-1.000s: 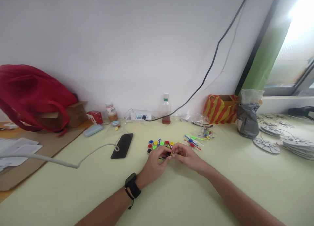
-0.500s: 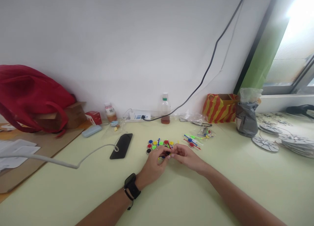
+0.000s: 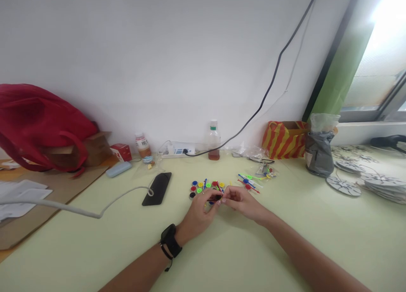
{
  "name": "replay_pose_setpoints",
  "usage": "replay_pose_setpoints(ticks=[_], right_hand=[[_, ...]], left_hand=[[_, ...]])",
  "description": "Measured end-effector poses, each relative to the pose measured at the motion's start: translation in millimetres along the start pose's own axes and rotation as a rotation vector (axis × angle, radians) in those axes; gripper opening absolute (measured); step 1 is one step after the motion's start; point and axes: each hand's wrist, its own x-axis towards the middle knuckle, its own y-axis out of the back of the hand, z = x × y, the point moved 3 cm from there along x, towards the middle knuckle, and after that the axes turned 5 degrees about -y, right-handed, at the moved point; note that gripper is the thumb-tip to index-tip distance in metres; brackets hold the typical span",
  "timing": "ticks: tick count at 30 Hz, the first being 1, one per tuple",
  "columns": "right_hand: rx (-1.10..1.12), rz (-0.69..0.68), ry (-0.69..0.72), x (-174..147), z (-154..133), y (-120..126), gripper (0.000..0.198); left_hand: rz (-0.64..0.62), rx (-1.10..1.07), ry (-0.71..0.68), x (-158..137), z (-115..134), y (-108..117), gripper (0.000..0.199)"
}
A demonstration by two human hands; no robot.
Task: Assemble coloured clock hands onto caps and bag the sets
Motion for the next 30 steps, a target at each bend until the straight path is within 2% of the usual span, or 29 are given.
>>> replay_pose_setpoints(ticks=[9, 17, 22, 27, 30], right_hand=[[-0.030, 0.033, 0.009, 1.3, -1.0, 2.0, 0.039], [-0.046, -0.009, 0.033, 1.8, 6.1, 1.3, 0.038], [-0.070, 0.002, 0.009, 0.1, 1.1, 3.3, 0.040], [-0.044, 0.005, 0.005, -0.4, -1.8, 5.4, 0.040], [-0.021, 0.019, 0.004, -1.1, -2.9, 6.4, 0.039]], left_hand=[[-0.007, -0.012, 0.022, 0.1, -0.3, 0.6, 0.016], [-0.021, -0.011, 0.041, 0.4, -3.7, 0.8, 0.009], [0.040, -0.117, 0.147, -2.7, -9.1, -1.1, 0.017], [0.051, -0.146, 0.134, -0.1, -4.2, -0.5, 0.019], [0.065, -0.205, 0.148, 1.1, -4.9, -0.7, 0.028]])
